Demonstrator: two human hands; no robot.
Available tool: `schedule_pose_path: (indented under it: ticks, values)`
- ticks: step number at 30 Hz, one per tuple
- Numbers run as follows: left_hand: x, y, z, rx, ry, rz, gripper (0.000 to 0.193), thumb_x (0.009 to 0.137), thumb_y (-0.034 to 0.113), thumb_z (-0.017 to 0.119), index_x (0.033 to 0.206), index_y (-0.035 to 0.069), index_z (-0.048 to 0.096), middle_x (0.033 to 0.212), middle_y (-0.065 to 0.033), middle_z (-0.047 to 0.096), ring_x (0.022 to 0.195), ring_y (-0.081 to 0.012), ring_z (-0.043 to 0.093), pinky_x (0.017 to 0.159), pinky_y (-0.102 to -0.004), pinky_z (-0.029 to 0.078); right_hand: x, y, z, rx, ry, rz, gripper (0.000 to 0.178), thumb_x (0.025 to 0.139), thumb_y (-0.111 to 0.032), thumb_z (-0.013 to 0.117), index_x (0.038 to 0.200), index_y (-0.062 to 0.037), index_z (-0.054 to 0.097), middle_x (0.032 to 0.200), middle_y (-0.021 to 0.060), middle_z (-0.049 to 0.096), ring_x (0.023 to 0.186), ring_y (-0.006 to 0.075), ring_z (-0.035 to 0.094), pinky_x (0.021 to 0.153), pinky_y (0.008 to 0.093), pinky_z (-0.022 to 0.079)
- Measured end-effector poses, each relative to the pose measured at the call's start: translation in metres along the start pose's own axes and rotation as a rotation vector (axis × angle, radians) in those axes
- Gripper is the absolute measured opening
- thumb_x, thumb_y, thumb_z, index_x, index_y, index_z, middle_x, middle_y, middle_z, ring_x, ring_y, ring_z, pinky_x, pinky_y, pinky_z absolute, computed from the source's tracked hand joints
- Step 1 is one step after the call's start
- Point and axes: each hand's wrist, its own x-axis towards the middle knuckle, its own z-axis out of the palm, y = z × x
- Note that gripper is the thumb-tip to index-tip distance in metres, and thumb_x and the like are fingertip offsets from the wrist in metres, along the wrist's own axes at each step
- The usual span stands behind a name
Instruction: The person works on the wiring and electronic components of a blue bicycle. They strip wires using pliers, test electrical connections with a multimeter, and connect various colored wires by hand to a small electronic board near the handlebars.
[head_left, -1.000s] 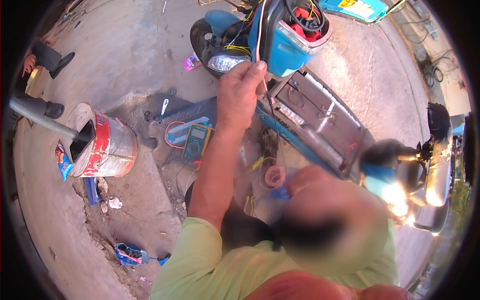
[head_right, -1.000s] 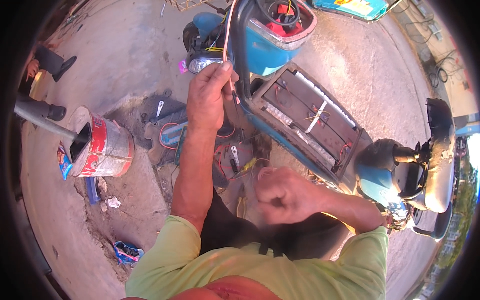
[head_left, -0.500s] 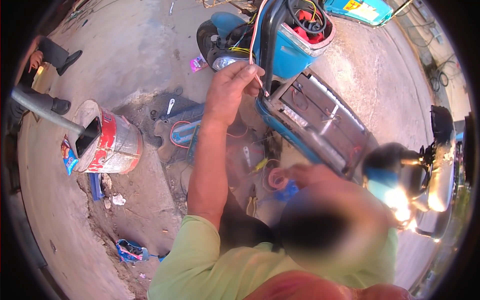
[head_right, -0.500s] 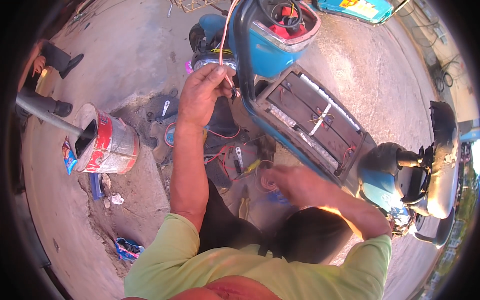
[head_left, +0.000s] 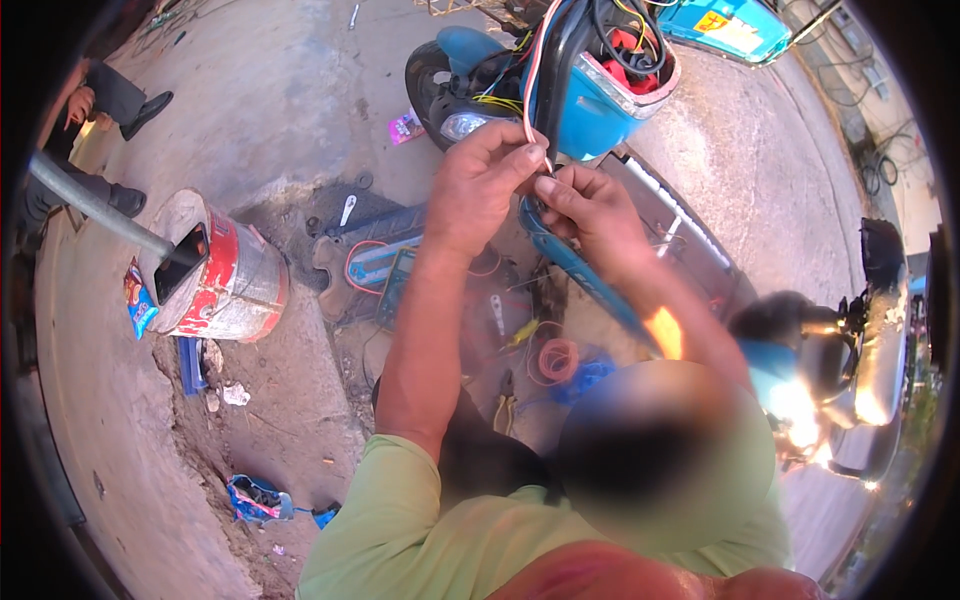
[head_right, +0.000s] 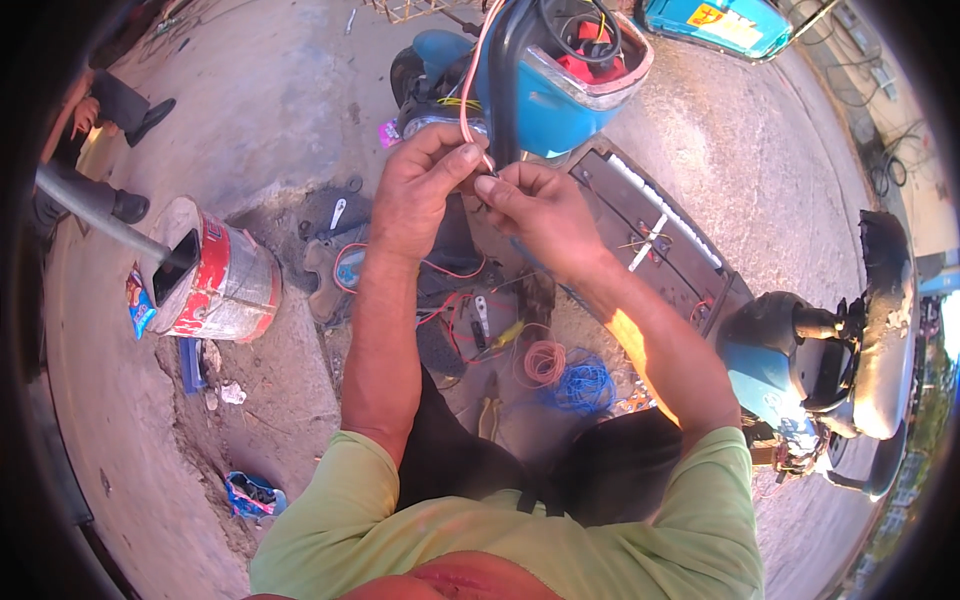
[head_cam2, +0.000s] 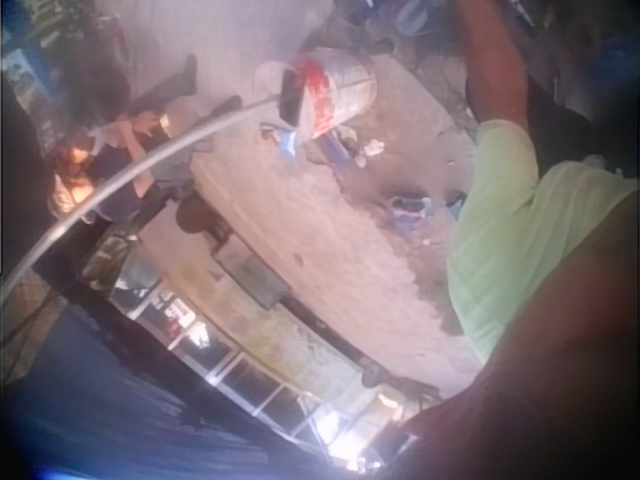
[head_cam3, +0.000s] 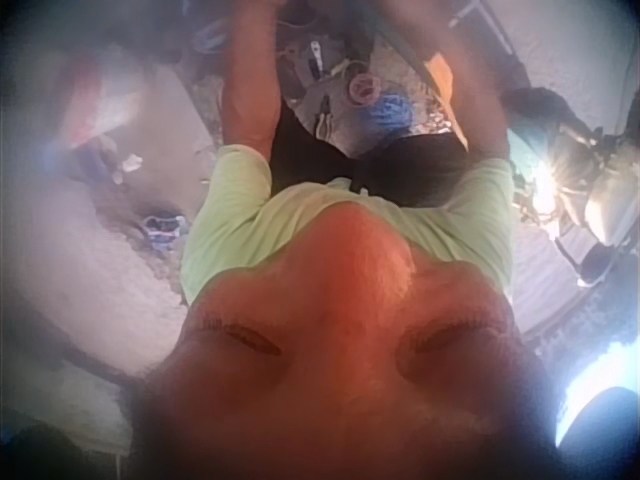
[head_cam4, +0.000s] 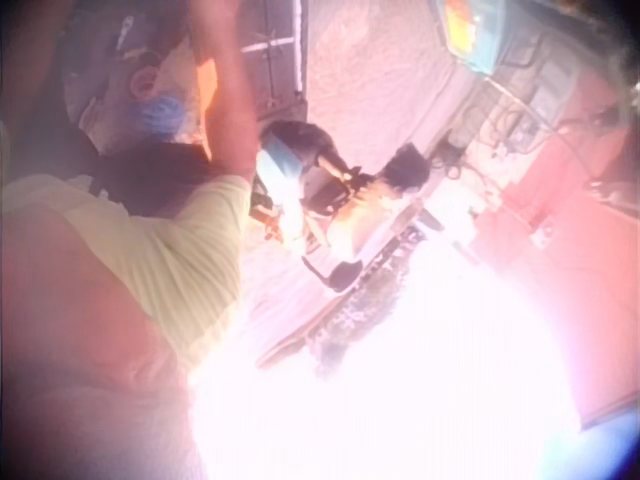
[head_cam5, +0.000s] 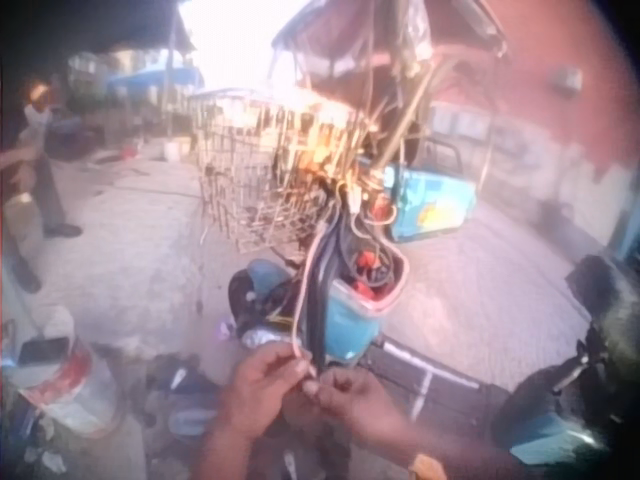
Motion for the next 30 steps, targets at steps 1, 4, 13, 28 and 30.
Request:
schedule_pose_path:
  ticks: [1,4,13,28,30]
  values:
    - [-0.001,0.000,-0.005,0.012,0.018,0.008,0.018,0.099,0.013,0.067,0.109,-0.001,0.070,0.090,-0.0047,0.069,0.077,-0.0103,0.062,0.073,-0.0268,0.053,0.002,0.007,0.007,0.004,-0.023,0.000,0.025,0.098,-0.027,0.072,0.084,-0.0072,0.065,0.073,-0.0021,0.061,0.062,0.0060,0.051,0.056,0.0231,0.039]
    - [-0.001,-0.006,-0.010,-0.039,0.019,0.016,0.016,0.098,0.012,0.066,0.107,-0.001,0.070,0.090,-0.0054,0.068,0.076,-0.0099,0.061,0.071,-0.0253,0.051,-0.006,0.016,0.019,0.487,-0.211,0.146,0.022,0.100,-0.021,0.067,0.083,-0.0106,0.059,0.068,-0.0049,0.051,0.056,0.0060,0.042,0.054,0.0231,0.032]
    - [-0.006,-0.001,0.022,-0.202,0.037,-0.154,0.012,0.097,0.012,0.065,0.097,0.001,0.070,0.080,-0.0031,0.064,0.066,-0.0114,0.057,0.064,-0.0253,0.047,-0.055,-0.012,-0.003,0.446,-0.143,0.094,0.020,0.097,-0.016,0.065,0.081,-0.0108,0.055,0.065,-0.0051,0.042,0.056,0.0076,0.036,0.054,0.0267,0.031]
    - [0.013,-0.014,-0.023,-0.088,0.055,-0.061,0.018,0.102,0.012,0.060,0.114,0.001,0.069,0.090,-0.0051,0.069,0.078,-0.0143,0.066,0.080,-0.0345,0.058,-0.069,0.008,-0.034,-0.770,-0.251,-0.396,0.015,0.087,-0.018,0.075,0.087,-0.0040,0.070,0.084,0.0126,0.065,0.071,0.0283,0.066,0.066,0.0413,0.051]
    - [0.009,-0.008,-0.021,-0.038,0.052,-0.061,0.021,0.102,0.011,0.059,0.118,0.001,0.069,0.090,-0.0033,0.067,0.078,-0.0124,0.065,0.081,-0.0334,0.057,-0.061,-0.004,-0.034,-0.970,-0.210,-0.409,0.016,0.088,-0.016,0.076,0.090,-0.0023,0.070,0.087,0.0115,0.064,0.074,0.0207,0.064,0.064,0.0368,0.052]
